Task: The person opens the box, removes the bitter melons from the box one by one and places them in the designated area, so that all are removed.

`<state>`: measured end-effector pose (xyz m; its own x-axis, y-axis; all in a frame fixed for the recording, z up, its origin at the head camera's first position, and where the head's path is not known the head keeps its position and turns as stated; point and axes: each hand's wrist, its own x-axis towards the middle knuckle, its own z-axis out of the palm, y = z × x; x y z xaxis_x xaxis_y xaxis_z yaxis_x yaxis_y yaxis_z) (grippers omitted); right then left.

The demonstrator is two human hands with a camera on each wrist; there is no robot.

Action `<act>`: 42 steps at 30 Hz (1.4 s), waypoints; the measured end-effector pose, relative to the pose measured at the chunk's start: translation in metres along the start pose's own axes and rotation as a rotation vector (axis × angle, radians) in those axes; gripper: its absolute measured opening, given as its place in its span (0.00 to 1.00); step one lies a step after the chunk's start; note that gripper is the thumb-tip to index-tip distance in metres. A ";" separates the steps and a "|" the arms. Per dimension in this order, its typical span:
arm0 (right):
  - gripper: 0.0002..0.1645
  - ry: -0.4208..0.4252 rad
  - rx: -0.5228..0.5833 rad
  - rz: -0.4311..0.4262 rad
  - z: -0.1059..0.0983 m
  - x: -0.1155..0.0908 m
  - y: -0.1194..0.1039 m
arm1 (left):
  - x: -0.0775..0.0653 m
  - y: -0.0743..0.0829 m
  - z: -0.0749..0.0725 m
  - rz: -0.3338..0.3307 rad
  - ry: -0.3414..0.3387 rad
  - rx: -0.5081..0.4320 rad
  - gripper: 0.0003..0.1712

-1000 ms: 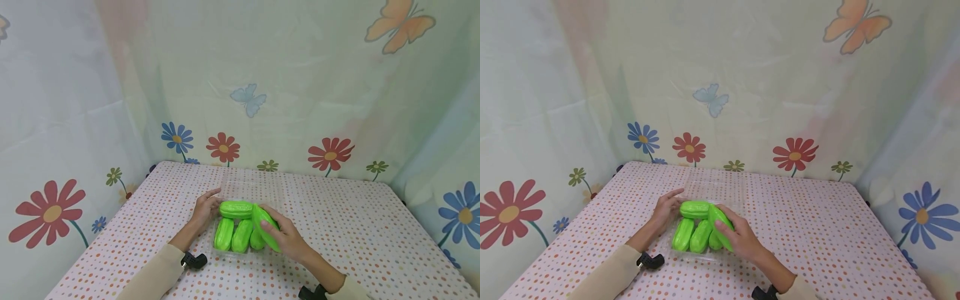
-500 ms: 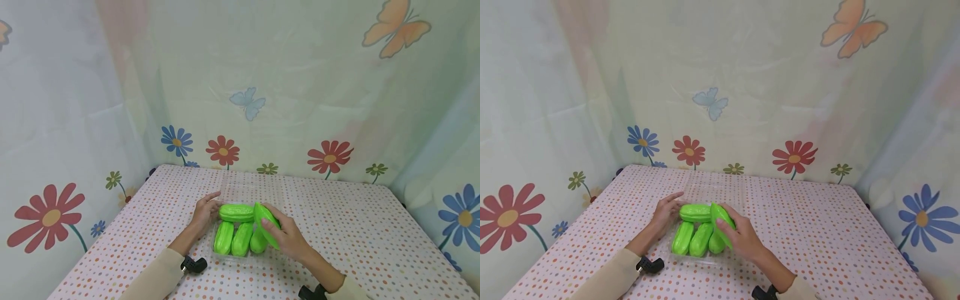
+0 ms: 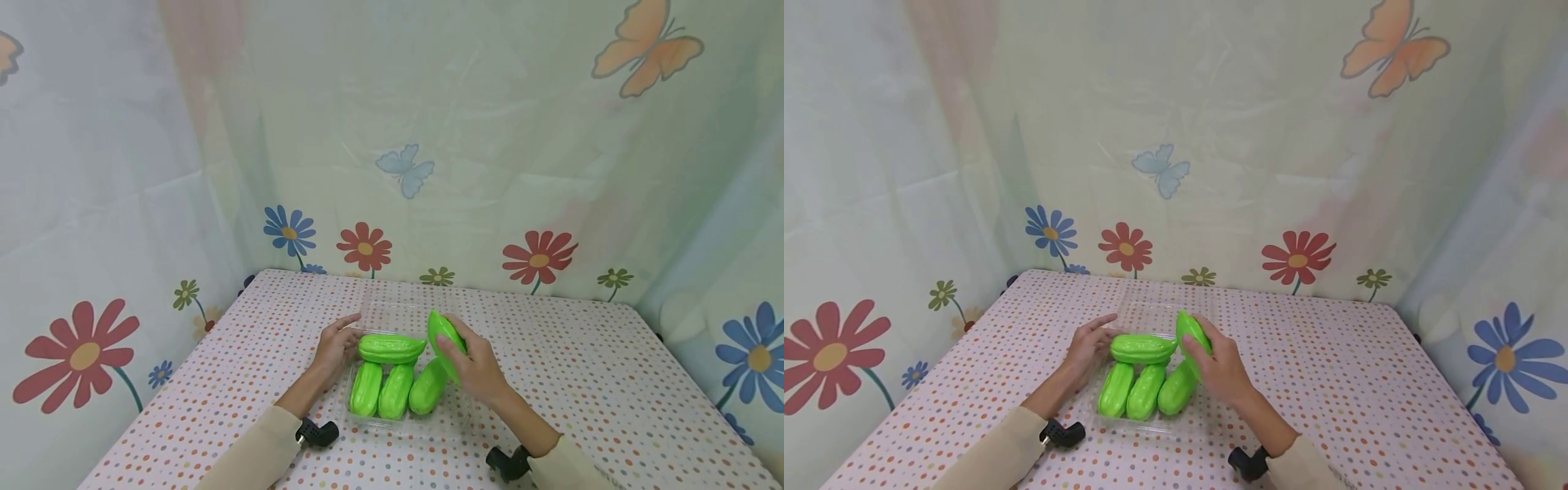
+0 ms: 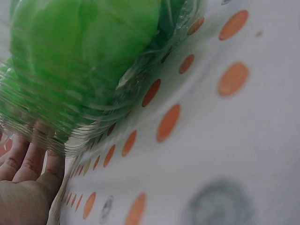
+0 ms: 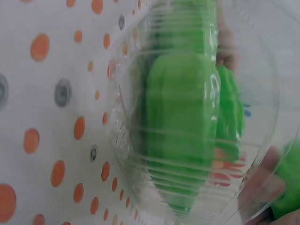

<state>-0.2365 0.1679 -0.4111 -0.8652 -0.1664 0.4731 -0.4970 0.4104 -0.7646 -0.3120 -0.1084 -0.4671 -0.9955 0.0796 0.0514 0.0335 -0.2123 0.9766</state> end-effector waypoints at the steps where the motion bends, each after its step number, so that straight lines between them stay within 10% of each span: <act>1: 0.28 0.008 -0.001 0.011 0.000 0.002 0.002 | 0.000 0.000 0.000 0.002 -0.002 0.002 0.32; 25: 0.31 0.225 0.106 0.293 -0.027 0.033 0.050 | 0.000 0.000 0.000 0.003 0.005 -0.008 0.34; 42: 0.32 0.267 -0.222 0.454 -0.022 0.054 0.079 | 0.000 0.000 0.001 0.003 0.003 0.007 0.33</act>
<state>-0.3208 0.2109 -0.4369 -0.9274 0.2913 0.2348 -0.0282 0.5714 -0.8202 -0.3121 -0.1078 -0.4668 -0.9957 0.0761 0.0537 0.0370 -0.2057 0.9779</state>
